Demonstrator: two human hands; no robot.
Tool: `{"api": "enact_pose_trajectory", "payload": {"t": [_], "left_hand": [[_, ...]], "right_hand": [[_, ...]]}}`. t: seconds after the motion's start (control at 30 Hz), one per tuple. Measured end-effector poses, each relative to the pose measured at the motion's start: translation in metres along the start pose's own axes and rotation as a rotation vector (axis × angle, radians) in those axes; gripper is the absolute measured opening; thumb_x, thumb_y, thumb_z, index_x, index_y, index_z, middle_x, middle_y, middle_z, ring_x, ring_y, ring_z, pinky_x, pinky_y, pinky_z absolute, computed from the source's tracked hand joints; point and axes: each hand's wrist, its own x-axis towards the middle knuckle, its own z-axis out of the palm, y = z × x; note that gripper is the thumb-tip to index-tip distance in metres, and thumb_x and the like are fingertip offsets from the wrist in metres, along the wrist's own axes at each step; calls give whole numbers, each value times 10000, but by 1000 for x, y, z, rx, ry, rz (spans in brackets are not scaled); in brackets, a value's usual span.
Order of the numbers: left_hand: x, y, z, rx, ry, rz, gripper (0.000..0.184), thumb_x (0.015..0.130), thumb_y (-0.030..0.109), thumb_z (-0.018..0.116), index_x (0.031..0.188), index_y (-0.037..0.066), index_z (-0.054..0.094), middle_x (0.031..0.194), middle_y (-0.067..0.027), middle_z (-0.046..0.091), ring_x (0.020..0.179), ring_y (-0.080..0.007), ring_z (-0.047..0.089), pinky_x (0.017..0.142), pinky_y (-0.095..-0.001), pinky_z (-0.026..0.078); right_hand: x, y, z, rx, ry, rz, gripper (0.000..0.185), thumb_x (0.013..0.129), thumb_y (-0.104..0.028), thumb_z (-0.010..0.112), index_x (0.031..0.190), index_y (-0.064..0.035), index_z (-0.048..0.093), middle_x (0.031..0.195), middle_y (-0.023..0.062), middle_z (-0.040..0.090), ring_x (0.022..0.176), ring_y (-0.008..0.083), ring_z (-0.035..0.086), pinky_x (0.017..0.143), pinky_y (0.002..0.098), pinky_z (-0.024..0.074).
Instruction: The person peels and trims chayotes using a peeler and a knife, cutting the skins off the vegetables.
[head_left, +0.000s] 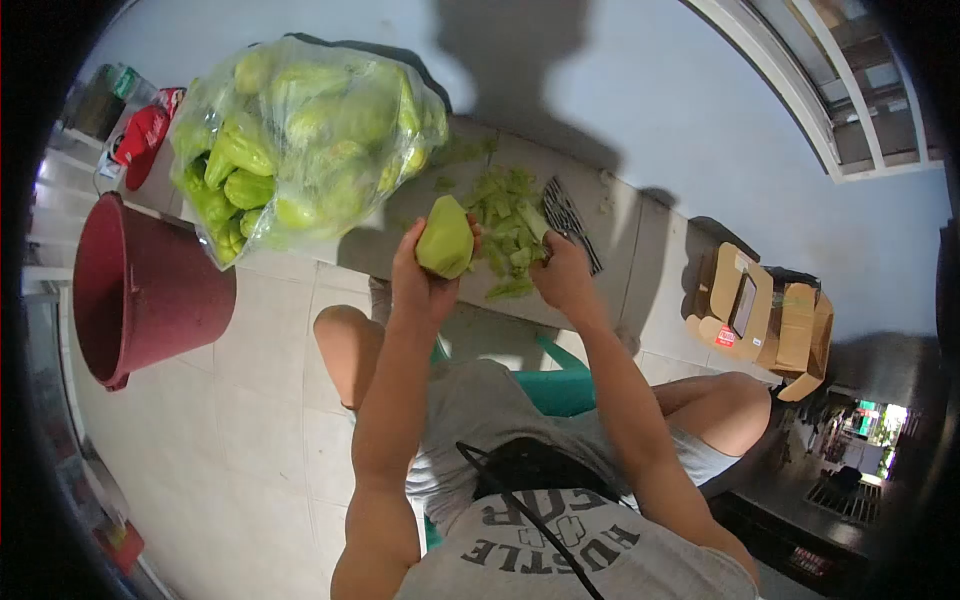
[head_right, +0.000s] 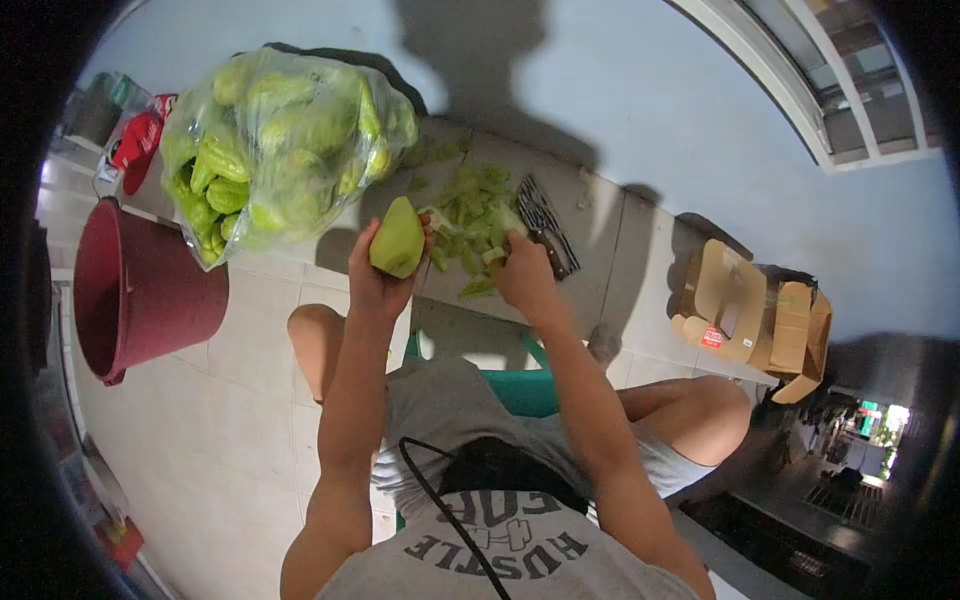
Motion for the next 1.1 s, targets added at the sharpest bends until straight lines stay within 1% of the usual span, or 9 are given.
{"api": "enact_pose_trajectory", "payload": {"t": [0.07,0.13,0.23,0.43,0.57,0.63,0.73,0.83,1.1], "left_hand": [[-3,-1,-4,-39,89,-4,444,938,342,511,1221,1,534,1132,-213,594,972,-287,619,898,-409,517],[4,-4,-13,-91,57,9,369,945,306,511,1163,9,538,1086,-149,610,980,-278,614,892,-404,518],[8,-4,-22,-79,-42,-92,401,955,352,454,1122,6,571,1009,-146,630,909,-276,629,860,-405,523],[4,-9,-23,-8,-36,-59,394,958,358,443,1092,14,582,976,-140,639,907,-270,631,854,-411,522],[3,-10,-21,-44,-68,-65,365,958,328,450,1109,19,573,1006,-139,638,927,-279,634,862,-415,520],[3,-13,-21,32,85,75,359,956,306,456,1162,27,550,1084,-140,624,997,-291,621,891,-438,506],[-3,-2,-18,147,37,85,374,952,297,462,1213,36,525,1164,-142,601,1070,-296,596,914,-460,490],[-3,-4,-17,132,30,14,391,953,311,465,1229,40,518,1194,-140,589,1115,-292,573,931,-473,476],[-11,-1,-3,296,-115,19,404,943,300,474,1230,17,512,1142,-160,604,994,-291,625,806,-438,532]], "right_hand": [[-17,-23,-3,73,-9,40,232,768,-82,674,898,14,507,761,216,635,703,378,656,628,456,513],[-24,-34,2,146,243,-299,245,758,-119,710,812,-27,489,656,155,593,622,378,610,578,459,482],[-27,-45,8,-35,243,-408,258,777,-160,717,802,-58,481,638,117,608,580,346,622,527,436,480],[-24,-57,2,-47,337,-459,282,748,-177,732,802,-74,475,638,119,606,586,326,631,519,438,481],[-20,-50,9,-51,321,-462,292,737,-175,738,816,-58,482,644,130,606,596,342,631,527,447,477],[-16,-39,14,-12,281,-317,275,741,-141,729,843,-44,493,663,158,609,627,379,629,541,462,472],[-12,-23,9,8,115,-203,248,782,-158,687,897,-63,490,665,176,610,656,413,629,563,503,481],[-18,-25,7,-4,144,-236,266,780,-174,698,923,-77,495,667,179,610,664,416,630,575,508,483],[-11,-18,-5,-27,45,-154,229,780,-144,674,918,-61,512,755,203,633,759,412,636,658,511,501]]}}
